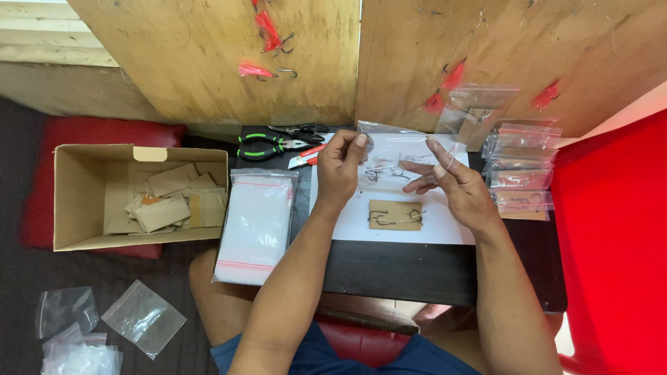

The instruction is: The person places fishing hooks into small plastic bags, then places the small bags and small cardboard pieces into a larger plastic bag.

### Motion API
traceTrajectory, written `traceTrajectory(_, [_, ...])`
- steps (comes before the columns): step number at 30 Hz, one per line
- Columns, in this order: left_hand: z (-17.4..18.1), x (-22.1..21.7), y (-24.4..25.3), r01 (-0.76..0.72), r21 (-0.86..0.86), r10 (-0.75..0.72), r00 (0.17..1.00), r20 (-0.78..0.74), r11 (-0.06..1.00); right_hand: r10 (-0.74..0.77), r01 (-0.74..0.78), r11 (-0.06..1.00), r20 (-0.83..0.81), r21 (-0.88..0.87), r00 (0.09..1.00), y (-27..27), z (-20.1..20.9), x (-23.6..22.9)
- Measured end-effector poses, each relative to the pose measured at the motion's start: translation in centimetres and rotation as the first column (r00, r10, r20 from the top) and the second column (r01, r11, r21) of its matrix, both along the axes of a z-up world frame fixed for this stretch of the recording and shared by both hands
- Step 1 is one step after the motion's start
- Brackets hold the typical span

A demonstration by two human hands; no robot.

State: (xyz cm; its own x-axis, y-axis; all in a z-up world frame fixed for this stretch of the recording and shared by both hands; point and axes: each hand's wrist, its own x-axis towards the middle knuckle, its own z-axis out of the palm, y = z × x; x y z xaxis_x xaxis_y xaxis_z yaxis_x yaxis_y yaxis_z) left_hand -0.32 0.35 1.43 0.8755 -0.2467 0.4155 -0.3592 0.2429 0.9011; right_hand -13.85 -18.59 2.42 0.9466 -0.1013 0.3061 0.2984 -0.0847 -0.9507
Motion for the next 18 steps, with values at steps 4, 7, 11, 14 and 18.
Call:
traceTrajectory(4, [-0.28,0.01,-0.16,-0.023,0.017,0.023,1.000,0.001,1.000,0.006,-0.006,1.000,-0.023,0.001,1.000,-0.13,-0.10,-0.06])
traceTrajectory(7, [-0.39,-0.14,-0.17,-0.034,0.030,0.034,0.999,0.005,0.999,-0.008,0.007,1.000,-0.038,-0.006,0.999,-0.15,-0.15,-0.19])
traceTrajectory(11, [-0.74,-0.14,-0.20,-0.021,0.027,0.022,0.999,-0.047,0.999,-0.024,0.024,1.000,-0.057,0.009,0.998,-0.49,0.04,-0.26])
traceTrajectory(14, [-0.86,0.14,-0.19,-0.044,0.030,0.046,0.997,-0.054,0.999,-0.105,0.104,0.994,-0.046,-0.024,0.993,-0.78,0.18,-0.23])
traceTrajectory(18, [-0.44,-0.02,-0.29,-0.045,0.002,0.045,0.998,-0.044,0.999,-0.235,0.232,0.967,-0.012,-0.104,0.972,-0.79,0.36,-0.35])
